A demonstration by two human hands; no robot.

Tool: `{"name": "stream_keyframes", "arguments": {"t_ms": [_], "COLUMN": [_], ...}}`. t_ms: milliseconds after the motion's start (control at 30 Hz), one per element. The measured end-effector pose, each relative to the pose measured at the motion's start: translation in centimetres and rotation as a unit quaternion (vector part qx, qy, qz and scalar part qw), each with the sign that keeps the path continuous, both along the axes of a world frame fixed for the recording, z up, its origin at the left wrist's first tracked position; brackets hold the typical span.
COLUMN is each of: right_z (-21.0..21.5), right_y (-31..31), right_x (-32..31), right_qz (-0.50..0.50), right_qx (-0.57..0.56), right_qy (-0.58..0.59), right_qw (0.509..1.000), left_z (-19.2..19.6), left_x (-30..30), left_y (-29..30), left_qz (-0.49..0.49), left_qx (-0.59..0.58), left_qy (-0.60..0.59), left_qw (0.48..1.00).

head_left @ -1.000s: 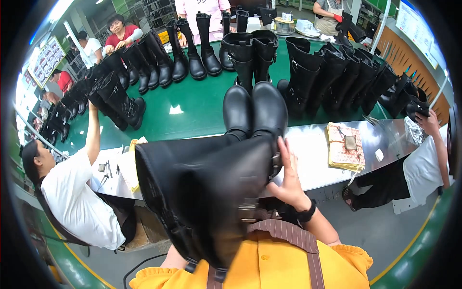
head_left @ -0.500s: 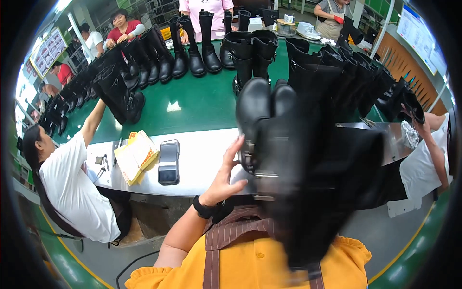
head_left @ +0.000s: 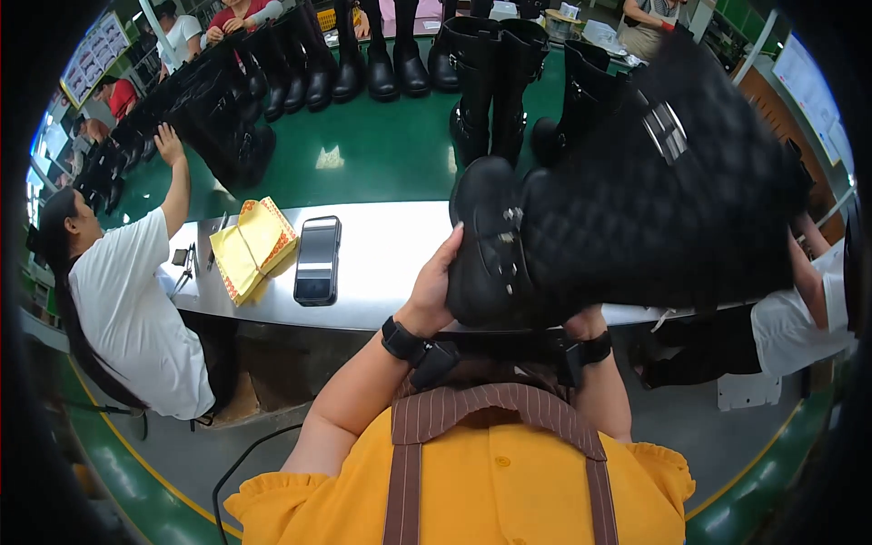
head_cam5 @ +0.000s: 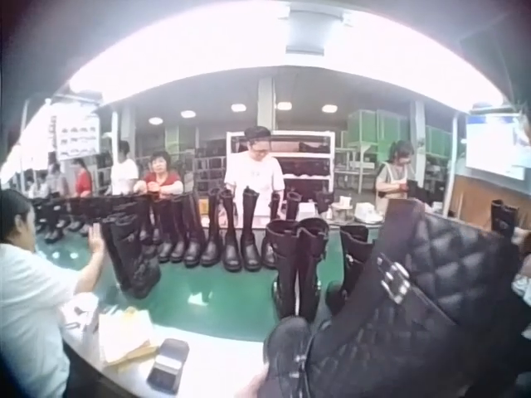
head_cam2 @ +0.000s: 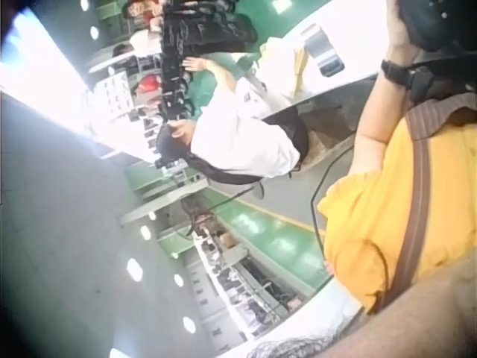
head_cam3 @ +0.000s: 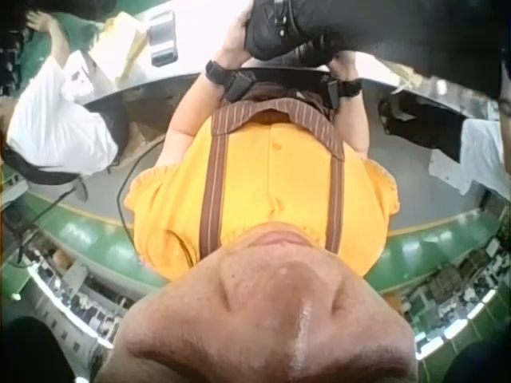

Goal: The recorder is inspecting, cleaning, and adjusting buckles on black boots at a factory production line.

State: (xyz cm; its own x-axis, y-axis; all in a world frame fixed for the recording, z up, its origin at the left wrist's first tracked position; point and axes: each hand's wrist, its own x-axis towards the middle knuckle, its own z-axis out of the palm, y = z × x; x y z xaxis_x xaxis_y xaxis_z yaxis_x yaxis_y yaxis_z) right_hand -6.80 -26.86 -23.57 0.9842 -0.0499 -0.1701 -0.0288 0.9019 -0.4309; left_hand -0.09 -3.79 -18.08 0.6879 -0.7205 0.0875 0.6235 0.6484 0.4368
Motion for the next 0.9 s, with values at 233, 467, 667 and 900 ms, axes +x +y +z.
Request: {"name": "stream_keyframes", "arguments": {"t_ms": [233, 467, 667, 900], "right_z": [5.9, 6.7, 7.1, 6.9], "right_y": [1.8, 3.0, 3.7, 4.2], "right_x": [-1.3, -2.2, -1.3, -0.9], "right_qz": [0.03, -0.034, -0.068, -0.085], "right_qx": [0.019, -0.052, -0.082, -0.114], "right_qy": [-0.081, -0.021, 0.003, 0.08], "right_qw": [0.996, 0.998, 0.994, 0.987], "left_z": [0.3, 0.1, -0.3, -0.3], "left_x": [0.0, -0.2, -0.6, -0.8], "left_y": [1.5, 2.4, 2.4, 2.4], "left_qz": [0.064, 0.16, 0.213, 0.233], "left_qx": [-0.009, 0.043, 0.094, 0.124], "left_qy": [0.05, 0.052, 0.035, 0.05], "left_qw": [0.997, 0.985, 0.972, 0.963]}}
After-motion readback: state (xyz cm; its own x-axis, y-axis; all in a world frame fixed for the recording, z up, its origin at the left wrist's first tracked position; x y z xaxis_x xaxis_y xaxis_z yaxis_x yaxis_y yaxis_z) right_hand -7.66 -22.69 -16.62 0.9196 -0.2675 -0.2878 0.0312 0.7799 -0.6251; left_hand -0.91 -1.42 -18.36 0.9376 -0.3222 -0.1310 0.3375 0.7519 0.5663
